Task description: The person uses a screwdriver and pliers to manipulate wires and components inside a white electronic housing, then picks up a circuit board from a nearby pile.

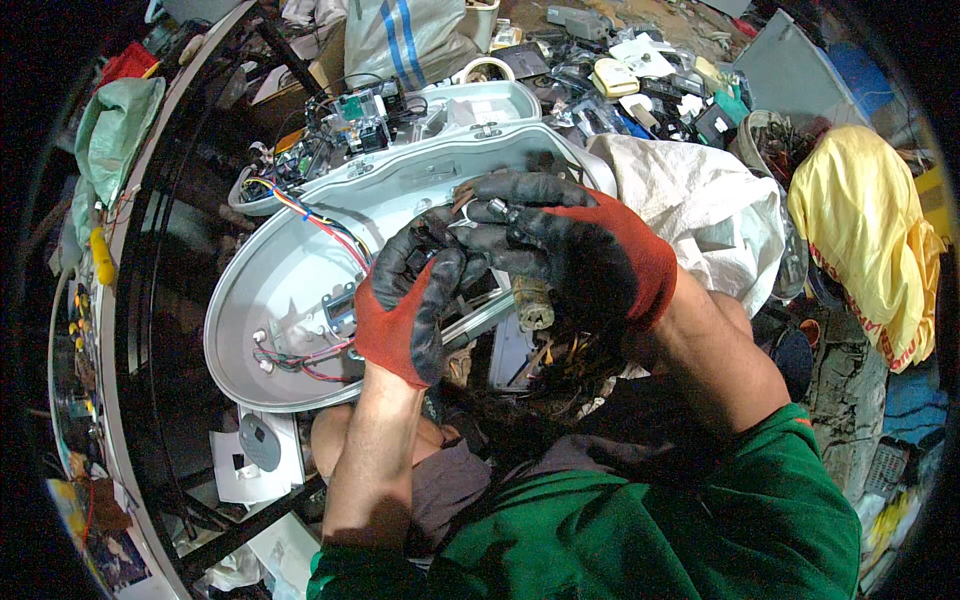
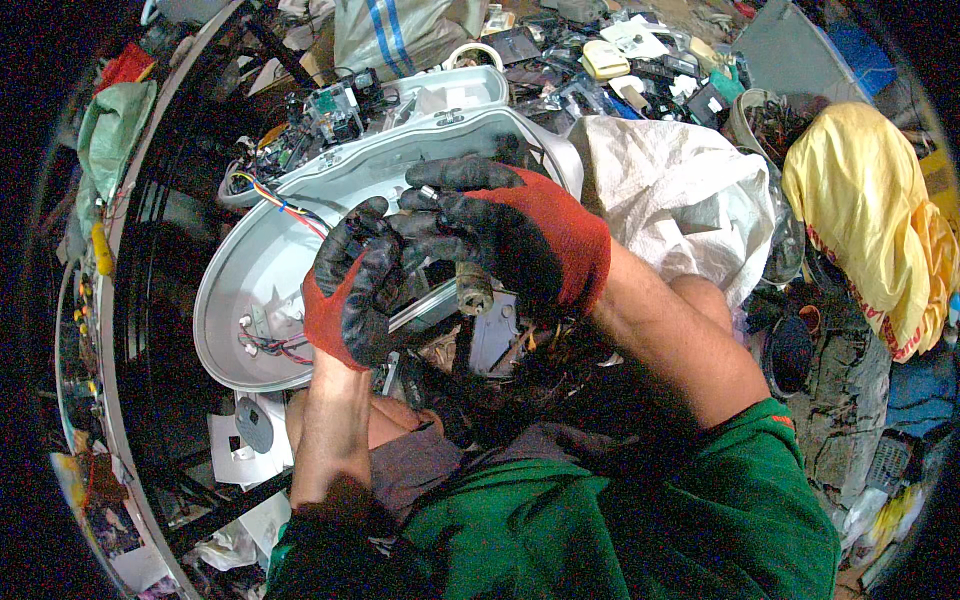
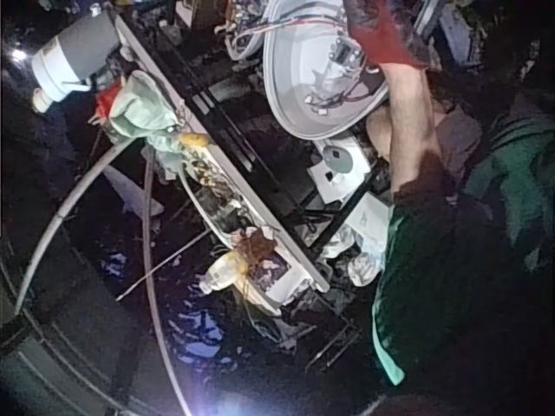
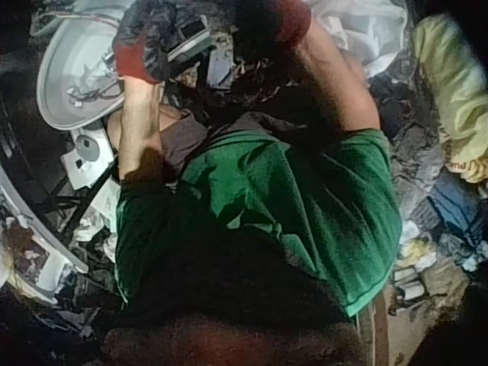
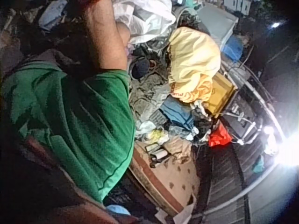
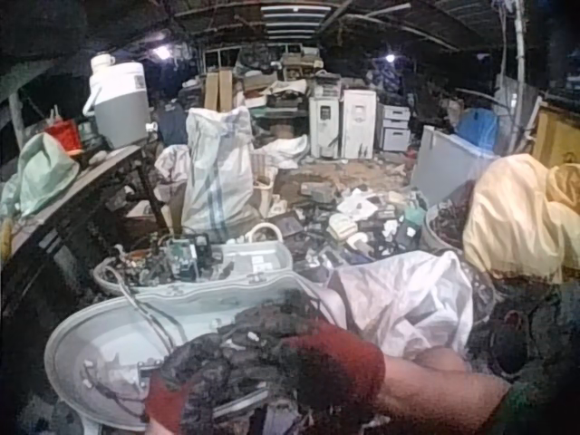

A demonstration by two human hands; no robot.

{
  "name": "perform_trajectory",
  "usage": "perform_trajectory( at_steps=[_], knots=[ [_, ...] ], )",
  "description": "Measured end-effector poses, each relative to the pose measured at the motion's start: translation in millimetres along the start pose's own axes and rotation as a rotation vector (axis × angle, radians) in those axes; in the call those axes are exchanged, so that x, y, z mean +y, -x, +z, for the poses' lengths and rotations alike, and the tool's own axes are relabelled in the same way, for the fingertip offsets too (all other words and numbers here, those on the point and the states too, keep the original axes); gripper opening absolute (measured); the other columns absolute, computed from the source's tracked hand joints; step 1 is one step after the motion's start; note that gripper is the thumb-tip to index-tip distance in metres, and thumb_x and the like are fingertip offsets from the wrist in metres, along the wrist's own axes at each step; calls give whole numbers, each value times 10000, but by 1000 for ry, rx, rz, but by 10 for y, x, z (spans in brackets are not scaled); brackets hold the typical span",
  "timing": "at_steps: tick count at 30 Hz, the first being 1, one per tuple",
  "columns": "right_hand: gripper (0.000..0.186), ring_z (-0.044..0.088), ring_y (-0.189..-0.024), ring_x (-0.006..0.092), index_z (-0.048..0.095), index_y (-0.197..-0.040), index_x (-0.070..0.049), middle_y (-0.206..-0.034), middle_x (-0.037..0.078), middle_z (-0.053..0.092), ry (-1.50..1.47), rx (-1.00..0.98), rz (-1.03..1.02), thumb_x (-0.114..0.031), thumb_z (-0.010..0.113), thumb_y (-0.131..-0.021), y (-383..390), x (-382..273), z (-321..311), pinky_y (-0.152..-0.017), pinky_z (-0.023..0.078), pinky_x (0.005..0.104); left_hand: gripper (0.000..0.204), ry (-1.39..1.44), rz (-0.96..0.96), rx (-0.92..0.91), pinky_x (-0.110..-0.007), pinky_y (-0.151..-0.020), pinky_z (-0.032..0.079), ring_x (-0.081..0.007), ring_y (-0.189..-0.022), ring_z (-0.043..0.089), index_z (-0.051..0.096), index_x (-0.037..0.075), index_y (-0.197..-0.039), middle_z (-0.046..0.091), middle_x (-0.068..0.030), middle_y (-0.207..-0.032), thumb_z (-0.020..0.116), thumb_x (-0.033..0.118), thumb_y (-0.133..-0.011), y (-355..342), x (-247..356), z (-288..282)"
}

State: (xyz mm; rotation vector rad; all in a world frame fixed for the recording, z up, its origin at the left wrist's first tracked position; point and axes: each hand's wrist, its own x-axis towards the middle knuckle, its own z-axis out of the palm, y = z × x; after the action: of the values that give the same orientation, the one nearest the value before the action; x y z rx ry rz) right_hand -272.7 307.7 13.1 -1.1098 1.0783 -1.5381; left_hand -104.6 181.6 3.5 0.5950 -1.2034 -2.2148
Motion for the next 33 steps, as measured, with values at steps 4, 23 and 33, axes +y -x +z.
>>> perform_trajectory(
  at_steps=[4,23,33],
  knots=[
    [355,537,-1188,205,545,-1280,-29,-1319,112,534,278,43,-104,-123,491,-942,7,-5,6,-991,446,329,321,-218,15,16,-309,-804,542,-162,-894,646,579,-21,-1198,664,-91,-1056,627,3,-882,-4,49,-27],
    [402,617,-1021,265,598,-1215,-108,-1140,85,642,537,184,102,-147,621,-816,54,139,-139,-933,469,351,338,-416,36,-113,-279,-881,484,-137,-976,624,579,-12,-1210,668,-82,-1091,613,12,-874,-57,-183,-229],
    [334,640,-975,171,598,-1213,-20,-1146,107,648,-349,212,216,-104,589,-890,-50,-93,72,-851,519,318,365,-529,97,-104,-282,-887,478,-143,-972,626,575,-17,-1212,677,-102,-1067,631,30,-854,-69,-126,-229]
  ],
)
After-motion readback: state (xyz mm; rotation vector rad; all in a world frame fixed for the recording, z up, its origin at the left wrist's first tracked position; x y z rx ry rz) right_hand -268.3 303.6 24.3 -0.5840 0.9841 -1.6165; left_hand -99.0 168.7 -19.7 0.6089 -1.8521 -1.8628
